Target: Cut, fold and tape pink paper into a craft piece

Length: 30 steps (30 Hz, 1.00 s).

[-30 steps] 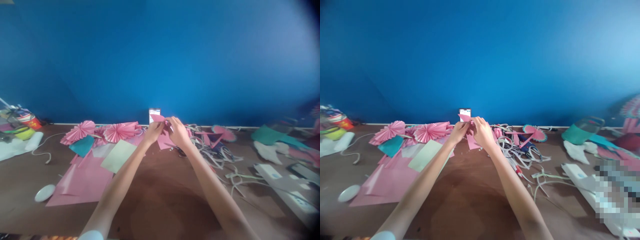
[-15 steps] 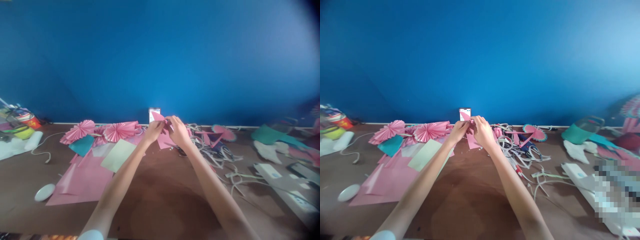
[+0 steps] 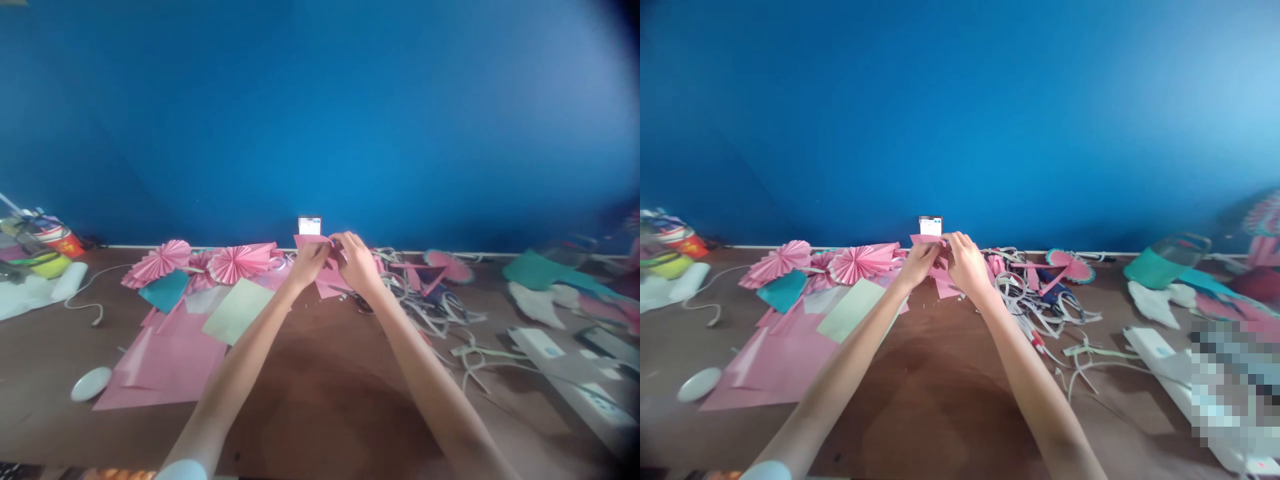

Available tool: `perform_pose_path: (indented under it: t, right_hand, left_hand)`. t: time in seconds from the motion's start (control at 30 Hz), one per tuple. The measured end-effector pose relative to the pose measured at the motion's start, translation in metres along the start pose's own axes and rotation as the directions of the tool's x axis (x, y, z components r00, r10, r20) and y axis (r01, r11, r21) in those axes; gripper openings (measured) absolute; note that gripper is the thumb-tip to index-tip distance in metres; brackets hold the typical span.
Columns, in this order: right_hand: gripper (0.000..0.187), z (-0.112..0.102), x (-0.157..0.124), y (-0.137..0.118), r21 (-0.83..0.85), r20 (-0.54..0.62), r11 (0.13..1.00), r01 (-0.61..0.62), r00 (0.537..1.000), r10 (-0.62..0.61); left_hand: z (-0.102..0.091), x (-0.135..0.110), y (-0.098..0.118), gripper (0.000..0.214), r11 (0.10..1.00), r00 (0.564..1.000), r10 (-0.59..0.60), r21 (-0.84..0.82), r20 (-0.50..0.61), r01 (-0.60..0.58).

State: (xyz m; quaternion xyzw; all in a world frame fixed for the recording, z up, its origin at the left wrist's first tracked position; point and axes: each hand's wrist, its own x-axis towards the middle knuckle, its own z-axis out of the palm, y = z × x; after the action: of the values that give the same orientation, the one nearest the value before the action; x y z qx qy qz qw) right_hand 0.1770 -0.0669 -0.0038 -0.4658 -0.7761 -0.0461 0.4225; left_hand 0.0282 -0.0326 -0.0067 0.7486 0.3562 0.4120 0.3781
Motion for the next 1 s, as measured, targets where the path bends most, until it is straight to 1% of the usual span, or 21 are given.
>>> perform_pose_path:
  t: [0.13, 0.23, 0.43, 0.6, 0.8, 0.9, 1.0]
  right_hand:
    - [0.040, 0.0001, 0.0001, 0.0007, -0.003, -0.015, 1.000, 0.005, 1.000, -0.005]
    - [0.038, 0.0002, 0.0000, 0.0011, -0.006, -0.007, 1.000, 0.009, 1.000, -0.009]
    - [0.038, 0.0015, -0.0011, 0.0027, 0.007, -0.041, 1.000, -0.005, 0.999, 0.005]
    - [0.038, 0.0005, -0.0010, 0.0019, 0.001, -0.022, 1.000, -0.004, 1.000, 0.004]
    - [0.040, -0.0005, -0.0006, 0.0013, -0.015, -0.003, 1.000, -0.014, 1.000, 0.014]
    - [0.040, -0.0007, -0.0001, 0.0025, 0.000, 0.007, 1.000, -0.008, 1.000, 0.008]
    - [0.039, -0.0006, 0.0008, 0.0034, 0.010, -0.009, 1.000, -0.002, 1.000, 0.002]
  left_hand:
    - [0.0009, 0.0001, 0.0000, 0.045, 0.999, 1.000, 0.004, -0.051, 0.009, -0.003]
    - [0.0017, 0.0002, 0.0004, 0.045, 0.999, 1.000, 0.011, -0.040, 0.006, -0.010]
    - [0.0025, 0.0000, 0.0010, 0.044, 0.999, 1.000, 0.009, -0.033, -0.009, -0.009]
    - [0.0032, -0.0001, 0.0005, 0.042, 1.000, 1.000, 0.000, 0.007, -0.018, 0.000]
    - [0.0045, 0.0005, 0.0012, 0.039, 0.999, 0.999, 0.042, -0.023, -0.013, -0.042]
    - [0.0039, 0.0008, 0.0009, 0.041, 1.000, 1.000, 0.015, -0.011, -0.011, -0.015]
    - [0.0029, 0.0015, 0.0003, 0.039, 0.998, 1.000, -0.011, -0.061, 0.004, 0.012]
